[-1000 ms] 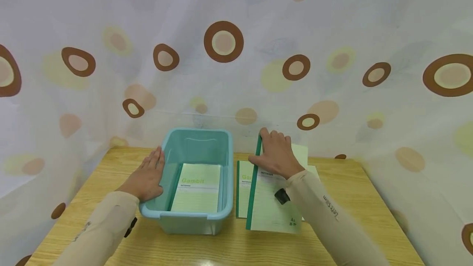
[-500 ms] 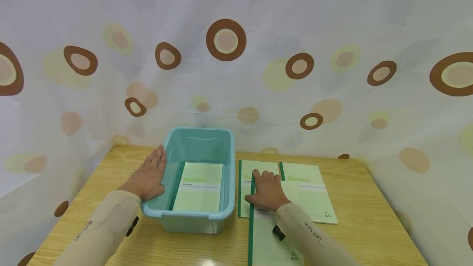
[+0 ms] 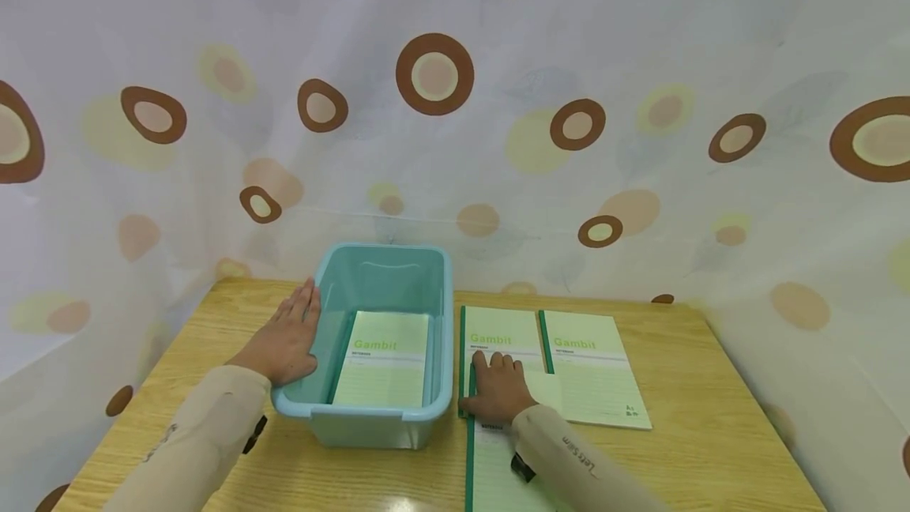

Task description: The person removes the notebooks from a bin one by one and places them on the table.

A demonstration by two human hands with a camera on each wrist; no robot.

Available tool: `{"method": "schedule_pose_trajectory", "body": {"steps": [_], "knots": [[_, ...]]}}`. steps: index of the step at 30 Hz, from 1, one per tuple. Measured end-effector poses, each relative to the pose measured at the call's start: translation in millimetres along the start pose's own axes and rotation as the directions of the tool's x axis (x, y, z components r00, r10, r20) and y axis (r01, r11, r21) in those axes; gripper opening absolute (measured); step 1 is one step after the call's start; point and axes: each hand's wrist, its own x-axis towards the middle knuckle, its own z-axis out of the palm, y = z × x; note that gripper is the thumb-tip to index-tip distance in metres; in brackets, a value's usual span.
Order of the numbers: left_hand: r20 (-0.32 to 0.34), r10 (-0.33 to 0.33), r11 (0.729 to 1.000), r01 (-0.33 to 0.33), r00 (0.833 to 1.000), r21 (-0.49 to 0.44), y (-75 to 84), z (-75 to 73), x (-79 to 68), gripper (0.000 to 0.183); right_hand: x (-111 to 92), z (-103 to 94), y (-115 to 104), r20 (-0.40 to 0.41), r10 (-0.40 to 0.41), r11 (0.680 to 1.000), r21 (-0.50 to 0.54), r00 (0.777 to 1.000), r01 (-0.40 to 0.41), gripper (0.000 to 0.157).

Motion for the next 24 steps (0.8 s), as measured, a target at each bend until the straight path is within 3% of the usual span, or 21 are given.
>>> {"method": "schedule_pose_trajectory", "body": {"steps": [9,24], "knots": [[0.003,-0.002,1.000,0.002,1.000,-0.003,0.6,-1.2,-0.1,0.085,3.0,5.0,-5.4,0.018,-0.009,0.998,0.068,1.000,0.007,0.049],[0.008,0.003,1.000,-0.003,1.000,-0.024,2.3,-2.3,-1.5,0.085,1.7,3.8,-15.7,-0.012,0.023,1.000,0.016,1.000,-0.023,0.055]]}}
